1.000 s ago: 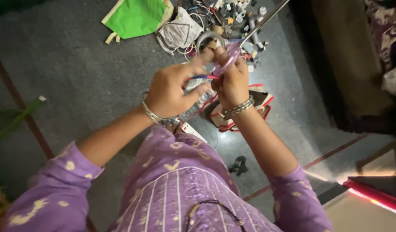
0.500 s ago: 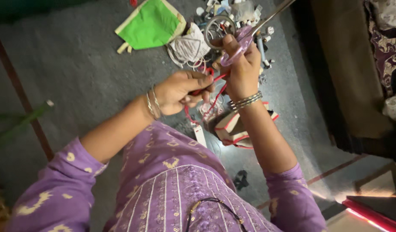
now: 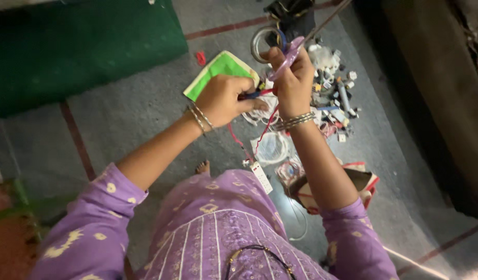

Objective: The person repairs a red electrical cord by stripping the ends, twisting the wires, and wrapping the connection with blue electrical tape. They use scissors to cut the tape and handle a power strip and various cables on the floor.

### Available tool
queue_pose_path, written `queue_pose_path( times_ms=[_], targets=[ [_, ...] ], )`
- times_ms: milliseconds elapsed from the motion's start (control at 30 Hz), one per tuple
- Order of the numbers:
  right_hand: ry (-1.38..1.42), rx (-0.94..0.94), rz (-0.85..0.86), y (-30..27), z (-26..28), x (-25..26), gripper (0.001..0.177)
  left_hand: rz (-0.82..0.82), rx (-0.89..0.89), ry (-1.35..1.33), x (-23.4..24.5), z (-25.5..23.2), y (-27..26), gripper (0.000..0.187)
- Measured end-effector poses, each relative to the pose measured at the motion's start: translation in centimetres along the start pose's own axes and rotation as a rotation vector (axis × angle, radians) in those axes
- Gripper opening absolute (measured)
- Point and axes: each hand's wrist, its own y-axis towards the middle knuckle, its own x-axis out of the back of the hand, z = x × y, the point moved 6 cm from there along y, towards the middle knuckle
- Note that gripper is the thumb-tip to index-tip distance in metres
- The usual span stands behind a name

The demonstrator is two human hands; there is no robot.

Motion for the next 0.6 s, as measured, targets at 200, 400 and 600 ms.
queue_pose_path(
  times_ms=[200, 400, 600],
  targets=[
    [-0.025, -0.074, -0.019, 4.2, -2.0, -2.5, 0.017, 0.31, 0.516, -1.103, -1.1, 6.9, 0.9, 0.033],
    [0.038, -0.068, 0.09, 8.8, -5.3, -4.1, 0.019, 0.345, 0.525, -1.234, -0.7, 10.9, 4.2, 0.023],
    [-0.019, -0.094, 0.169, 14.4, -7.8, -5.5, 0.021, 0.284, 0.372, -0.961, 1.4, 14.0, 8.8, 0.022]
  ],
)
